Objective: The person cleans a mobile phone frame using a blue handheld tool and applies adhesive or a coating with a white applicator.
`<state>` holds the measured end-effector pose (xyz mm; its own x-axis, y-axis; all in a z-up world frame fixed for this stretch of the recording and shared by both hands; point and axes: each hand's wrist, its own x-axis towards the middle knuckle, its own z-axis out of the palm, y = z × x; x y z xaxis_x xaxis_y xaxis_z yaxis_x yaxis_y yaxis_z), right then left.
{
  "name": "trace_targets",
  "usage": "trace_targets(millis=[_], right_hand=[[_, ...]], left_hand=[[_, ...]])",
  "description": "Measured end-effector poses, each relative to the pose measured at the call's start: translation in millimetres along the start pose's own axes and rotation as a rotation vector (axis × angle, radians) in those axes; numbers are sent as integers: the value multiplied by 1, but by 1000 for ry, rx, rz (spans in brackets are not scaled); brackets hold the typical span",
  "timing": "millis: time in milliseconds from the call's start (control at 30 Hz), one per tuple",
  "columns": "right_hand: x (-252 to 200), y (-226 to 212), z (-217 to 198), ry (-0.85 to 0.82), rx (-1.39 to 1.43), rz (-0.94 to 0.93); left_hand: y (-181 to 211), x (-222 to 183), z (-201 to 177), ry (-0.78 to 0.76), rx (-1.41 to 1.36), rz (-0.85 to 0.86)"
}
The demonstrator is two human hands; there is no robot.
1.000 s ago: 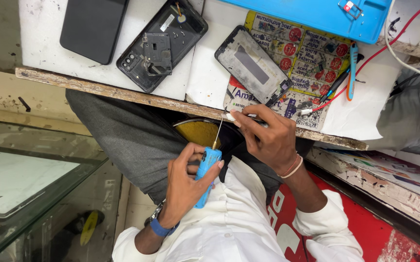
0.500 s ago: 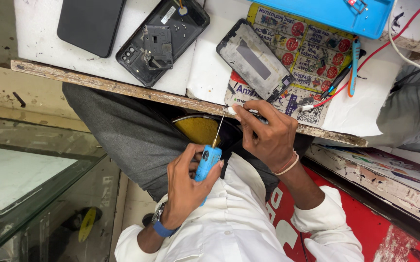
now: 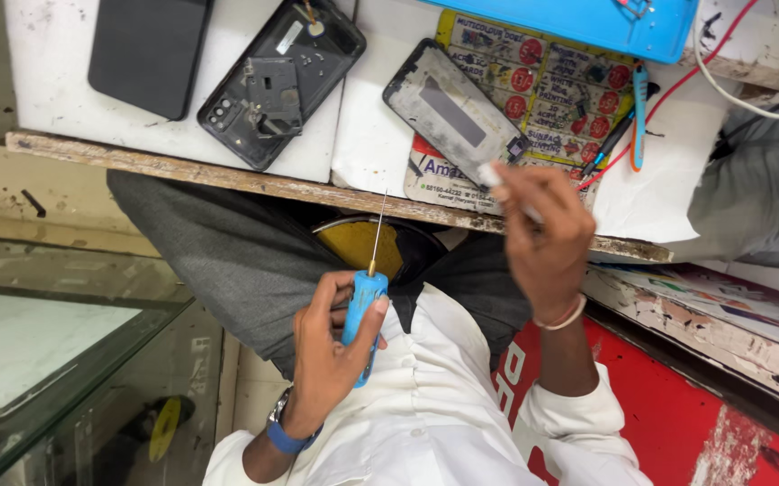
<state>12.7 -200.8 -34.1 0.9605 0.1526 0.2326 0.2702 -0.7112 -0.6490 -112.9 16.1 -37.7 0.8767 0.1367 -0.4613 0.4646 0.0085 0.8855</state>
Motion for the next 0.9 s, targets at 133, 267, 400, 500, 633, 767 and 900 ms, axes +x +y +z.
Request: trace_targets(millis=[133,267,400,500,633,767,900], right_hand=[[11,32,-32,113,-172,-30],[43,61,-45,211,-359,-84],[24,36,-48,111,-111,-61],[-7,3,-42,-400,336,214],[-30,-17,-24,-508,803,509],[-46,-5,-16,-330,798,437],[-64,16,4,-264,770,449]], left_hand=[[1,11,8,-133,-69,36],[5,20,21,-241,-252,-21],[15,27,41,-337,-382,18],[20,26,59,-357,-306,87],[23,32,77,-357,-8,159],[20,35,78,-251,327,514],[18,35,74,-184,231,500]])
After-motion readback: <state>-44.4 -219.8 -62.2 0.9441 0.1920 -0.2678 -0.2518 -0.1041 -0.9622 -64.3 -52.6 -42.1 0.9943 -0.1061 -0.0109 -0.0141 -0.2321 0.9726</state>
